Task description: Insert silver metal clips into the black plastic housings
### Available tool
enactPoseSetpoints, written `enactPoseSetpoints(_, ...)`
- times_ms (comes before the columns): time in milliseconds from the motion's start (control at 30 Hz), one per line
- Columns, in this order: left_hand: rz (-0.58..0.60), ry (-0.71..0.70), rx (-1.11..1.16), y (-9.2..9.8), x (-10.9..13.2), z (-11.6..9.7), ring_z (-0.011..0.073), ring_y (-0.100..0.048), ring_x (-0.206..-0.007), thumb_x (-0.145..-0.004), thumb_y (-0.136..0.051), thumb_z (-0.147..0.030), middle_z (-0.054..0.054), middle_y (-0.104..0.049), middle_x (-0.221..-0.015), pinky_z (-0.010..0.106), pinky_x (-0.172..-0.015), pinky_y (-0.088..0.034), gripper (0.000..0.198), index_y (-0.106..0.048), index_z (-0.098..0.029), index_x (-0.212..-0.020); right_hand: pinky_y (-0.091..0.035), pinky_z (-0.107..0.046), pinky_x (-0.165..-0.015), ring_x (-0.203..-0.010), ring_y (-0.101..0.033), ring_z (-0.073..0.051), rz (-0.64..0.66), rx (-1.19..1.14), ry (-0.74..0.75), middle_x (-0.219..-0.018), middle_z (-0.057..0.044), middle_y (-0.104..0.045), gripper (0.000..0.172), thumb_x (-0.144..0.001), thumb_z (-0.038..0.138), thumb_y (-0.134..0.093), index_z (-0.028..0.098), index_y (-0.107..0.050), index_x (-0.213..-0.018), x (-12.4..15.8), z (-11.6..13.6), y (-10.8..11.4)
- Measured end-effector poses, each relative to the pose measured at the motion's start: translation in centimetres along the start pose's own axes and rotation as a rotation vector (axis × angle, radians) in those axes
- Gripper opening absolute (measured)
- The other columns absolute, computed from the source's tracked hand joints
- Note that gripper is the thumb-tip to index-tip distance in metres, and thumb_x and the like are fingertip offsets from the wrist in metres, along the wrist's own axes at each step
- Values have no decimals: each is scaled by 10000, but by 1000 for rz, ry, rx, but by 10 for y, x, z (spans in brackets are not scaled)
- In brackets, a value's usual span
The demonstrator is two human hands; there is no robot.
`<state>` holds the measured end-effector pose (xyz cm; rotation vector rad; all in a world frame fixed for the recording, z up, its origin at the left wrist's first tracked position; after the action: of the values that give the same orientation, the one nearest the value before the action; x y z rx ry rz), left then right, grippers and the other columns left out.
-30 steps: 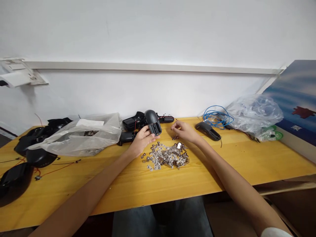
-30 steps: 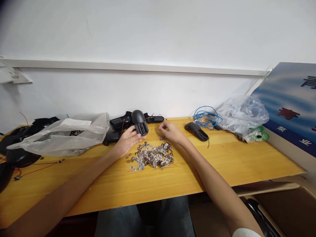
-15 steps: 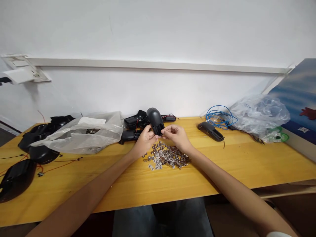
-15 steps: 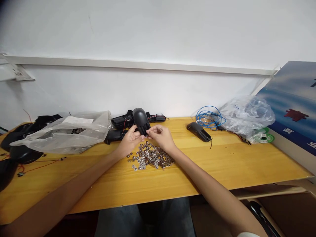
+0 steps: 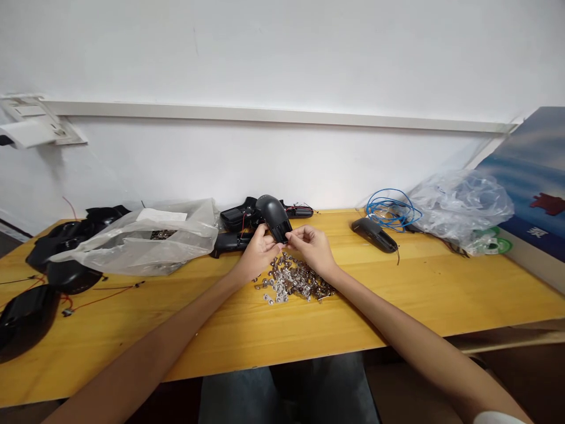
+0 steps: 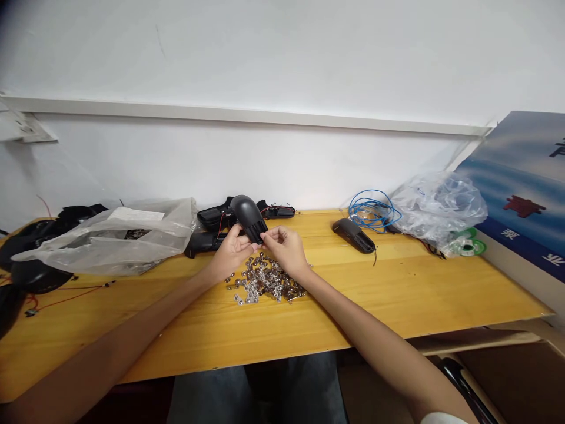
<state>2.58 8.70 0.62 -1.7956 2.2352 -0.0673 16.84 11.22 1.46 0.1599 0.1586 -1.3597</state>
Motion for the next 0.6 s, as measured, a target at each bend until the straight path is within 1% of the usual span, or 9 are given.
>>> enactPoseSetpoints(67, 1, -4, 10, 0, 0, 0, 309, -739, -1188, -754, -919, -302, 155, -778, -1208, 443, -1026, -555, 738, -412, -226, -1285, -594, -362, -736, -754, -741, -231, -19, 57, 33, -853, -86, -775, 428, -805, 607, -804, 195, -700, -860, 1, 3, 2)
enactPoseSetpoints(167, 0, -1, 10, 0, 0, 1, 306, -755, -1152, -763, -914, -296, 157, -776, -1211, 441, -1018, -560, 714, -414, -222, -1266, -578, -347, -733, -784, -738, -228, -29, 135, 73, -875, -79, -773, 391, -841, 575, -764, 191, -703, -886, 2, 7, 2)
enactPoseSetpoints(300, -15, 8, 8, 1, 2, 0, 303, -762, -1133, -753, -922, -273, 157, -775, -1212, 434, -1007, -567, 706, -421, -223, -1248, -538, -311, -679, -737, -703, -200, 10, 204, 92, -841, -59, -762, 358, -868, 547, -724, 189, -703, -884, 3, 9, -1)
enactPoseSetpoints(600, -50, -11, 23, 6, 0, 2, 287, -769, -1111, -676, -967, -212, 151, -761, -1247, 484, -1055, -574, 771, -446, -217, -1244, -472, -295, -630, -653, -637, -176, -10, 353, 167, -756, -25, -722, 263, -917, 461, -691, 205, -670, -858, 6, 19, -2)
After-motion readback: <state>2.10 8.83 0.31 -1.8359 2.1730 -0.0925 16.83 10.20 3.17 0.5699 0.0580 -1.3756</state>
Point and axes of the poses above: each hand's wrist, its own x-axis away from the middle knuckle, its own y-axis out of the back of the hand, z = x × y, the point moved 8 cm from there along -x, towards the middle knuckle
